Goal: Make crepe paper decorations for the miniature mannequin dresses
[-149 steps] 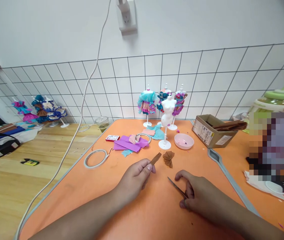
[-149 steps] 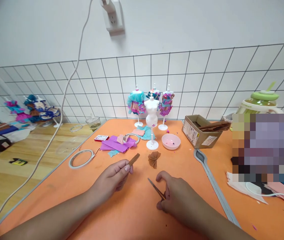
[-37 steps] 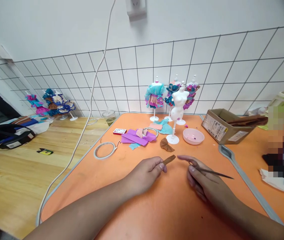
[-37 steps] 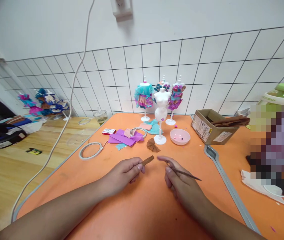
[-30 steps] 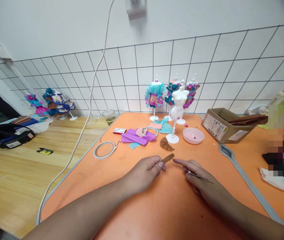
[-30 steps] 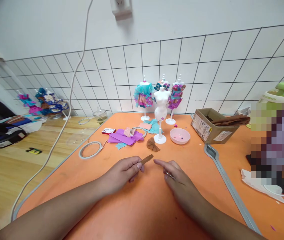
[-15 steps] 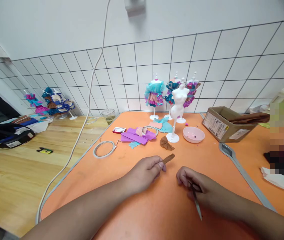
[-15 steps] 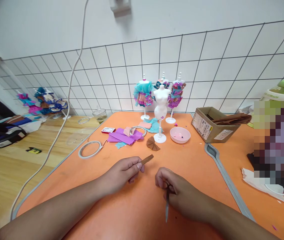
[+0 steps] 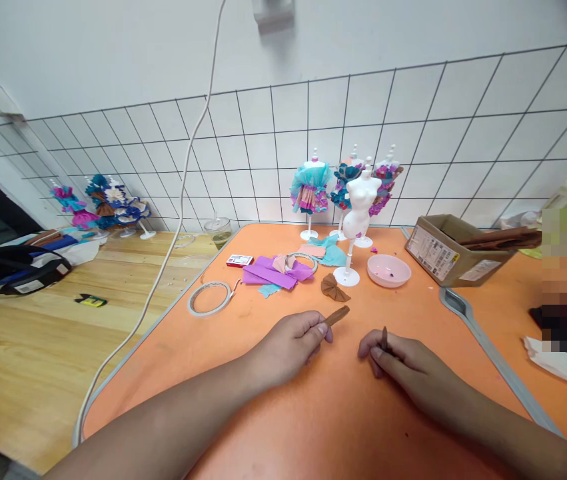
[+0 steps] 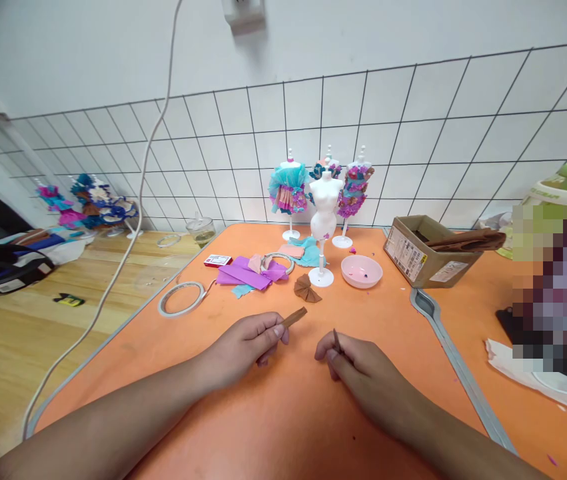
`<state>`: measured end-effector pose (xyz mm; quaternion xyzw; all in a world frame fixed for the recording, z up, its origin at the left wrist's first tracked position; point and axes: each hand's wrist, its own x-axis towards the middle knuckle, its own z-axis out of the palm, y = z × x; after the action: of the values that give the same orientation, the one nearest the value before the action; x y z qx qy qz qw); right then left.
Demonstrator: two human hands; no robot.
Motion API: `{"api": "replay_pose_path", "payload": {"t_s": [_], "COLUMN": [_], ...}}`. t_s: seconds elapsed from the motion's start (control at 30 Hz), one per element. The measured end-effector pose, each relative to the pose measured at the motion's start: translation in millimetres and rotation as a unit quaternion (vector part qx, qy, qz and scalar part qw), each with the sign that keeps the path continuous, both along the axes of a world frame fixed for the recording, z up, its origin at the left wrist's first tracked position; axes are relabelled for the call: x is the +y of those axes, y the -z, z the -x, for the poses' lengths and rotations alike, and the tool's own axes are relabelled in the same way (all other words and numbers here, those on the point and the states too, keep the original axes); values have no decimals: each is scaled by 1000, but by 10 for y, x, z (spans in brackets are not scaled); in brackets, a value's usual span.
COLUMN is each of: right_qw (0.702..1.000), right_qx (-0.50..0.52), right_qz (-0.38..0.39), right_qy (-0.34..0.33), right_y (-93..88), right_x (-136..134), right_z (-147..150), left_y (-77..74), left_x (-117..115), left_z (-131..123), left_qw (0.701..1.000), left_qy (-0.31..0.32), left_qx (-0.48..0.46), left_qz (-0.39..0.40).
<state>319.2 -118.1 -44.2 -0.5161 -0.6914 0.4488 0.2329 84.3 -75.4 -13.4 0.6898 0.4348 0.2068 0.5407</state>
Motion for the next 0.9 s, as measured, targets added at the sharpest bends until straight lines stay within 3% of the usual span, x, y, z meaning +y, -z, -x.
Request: {"api": "replay_pose_path", "payload": {"t_s": [0.13,0.2,0.4,0.57,0.73,0.9], "right_qw": [987,991,996,999,994,993], "right_qx": [134,106,-46,-40,47,35], "right_qz": [81,79,-31,6,94,106], "right_qy": [19,33,63,21,-43,-44], "right_y": [65,53,-109,-139,-152,-171], "right_x": [16,28,40,-23,-86,-115], "right_z": [53,69,71,121,193,219], "left_y": [34,39,-2,-54,-50,10], "left_x": [19,21,-8,-58,-105,-121], "left_z": [8,7,-26,-51,-67,-79], "left_qw": [1000,1000,999,1000,1000,999], "left_qy": [4,5,10,1,17,23], "left_qx": [-28,-31,-35,-16,-16,-31], "left_qz": [5,4,18,22,13,18]}}
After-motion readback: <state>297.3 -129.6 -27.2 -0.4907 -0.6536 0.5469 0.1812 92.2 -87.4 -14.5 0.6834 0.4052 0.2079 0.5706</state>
